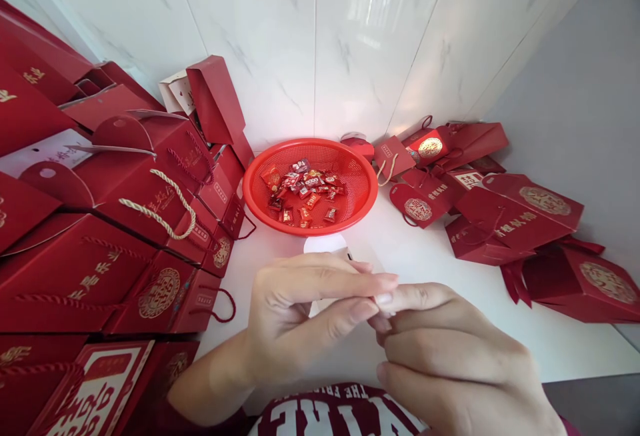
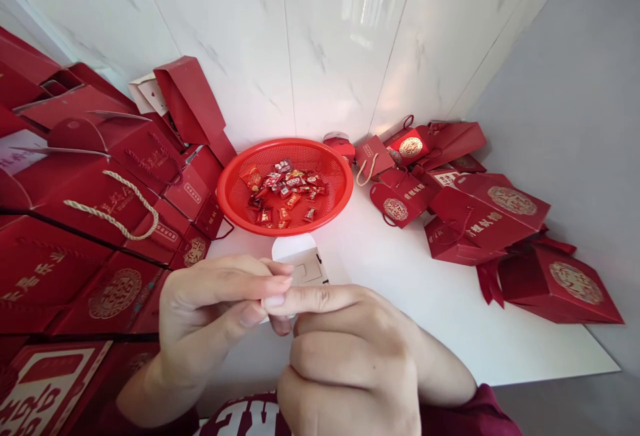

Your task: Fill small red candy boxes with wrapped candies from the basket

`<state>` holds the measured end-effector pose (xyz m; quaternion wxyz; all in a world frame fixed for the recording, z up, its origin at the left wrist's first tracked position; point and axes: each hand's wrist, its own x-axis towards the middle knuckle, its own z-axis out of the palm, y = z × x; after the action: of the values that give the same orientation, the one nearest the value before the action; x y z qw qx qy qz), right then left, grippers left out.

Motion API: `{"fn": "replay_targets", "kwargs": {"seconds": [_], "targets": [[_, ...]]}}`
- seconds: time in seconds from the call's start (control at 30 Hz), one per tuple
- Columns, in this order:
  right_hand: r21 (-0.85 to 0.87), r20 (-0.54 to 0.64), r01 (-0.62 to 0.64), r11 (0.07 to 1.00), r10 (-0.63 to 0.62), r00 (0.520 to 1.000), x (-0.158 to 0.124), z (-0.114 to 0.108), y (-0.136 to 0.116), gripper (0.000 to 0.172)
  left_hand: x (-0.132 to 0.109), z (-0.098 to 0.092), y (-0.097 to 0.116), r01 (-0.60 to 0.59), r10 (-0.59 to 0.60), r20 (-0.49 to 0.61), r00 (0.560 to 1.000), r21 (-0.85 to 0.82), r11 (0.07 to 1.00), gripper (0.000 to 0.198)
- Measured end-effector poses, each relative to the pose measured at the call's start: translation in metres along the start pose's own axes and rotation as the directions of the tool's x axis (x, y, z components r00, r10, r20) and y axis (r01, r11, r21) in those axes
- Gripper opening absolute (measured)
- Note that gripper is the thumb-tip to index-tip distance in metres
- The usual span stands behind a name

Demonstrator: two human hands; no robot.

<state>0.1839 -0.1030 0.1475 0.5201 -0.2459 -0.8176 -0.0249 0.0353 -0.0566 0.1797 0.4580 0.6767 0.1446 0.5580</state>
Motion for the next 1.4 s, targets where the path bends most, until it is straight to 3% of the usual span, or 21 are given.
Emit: {"fn": "replay_targets", "kwargs": {"seconds": [0.1, 0.23, 0.4, 0.8, 1.1, 1.4], "targets": [[-0.01, -0.232, -0.032, 0.999, 0.029, 0.972, 0.009, 0.003, 0.003, 0.051, -0.001, 0.002, 0.002, 0.002, 0.0, -0.019, 1.0, 0.057, 0.998, 0.028], [-0.056, -0.165, 0.253, 0.966, -0.259, 0.952, 0.019, 0.003, 0.019, 0.053, -0.004, 0.001, 0.004, 0.045, -0.043, -0.017, 0.999, 0.071, 0.997, 0.022], [-0.167, -0.071, 0.38, 0.91, -0.396, 0.915, 0.023, -0.002, 0.029, 0.054, -0.003, 0.001, 0.004, 0.052, -0.05, -0.019, 0.999, 0.103, 0.993, 0.018], [-0.016, 0.061, 0.268, 0.963, -0.266, 0.962, 0.021, -0.005, 0.024, 0.055, -0.005, 0.0, -0.001, 0.057, -0.051, -0.073, 0.996, 0.077, 0.995, 0.013], [-0.017, 0.013, 0.281, 0.96, -0.281, 0.96, 0.02, -0.007, 0.023, 0.05, -0.003, 0.005, 0.0, 0.021, -0.004, -0.111, 0.994, 0.152, 0.988, 0.005], [-0.032, 0.047, 0.266, 0.963, -0.265, 0.963, 0.019, -0.008, 0.023, 0.052, -0.004, 0.001, 0.002, 0.06, -0.053, -0.063, 0.997, 0.121, 0.991, 0.017]]}}
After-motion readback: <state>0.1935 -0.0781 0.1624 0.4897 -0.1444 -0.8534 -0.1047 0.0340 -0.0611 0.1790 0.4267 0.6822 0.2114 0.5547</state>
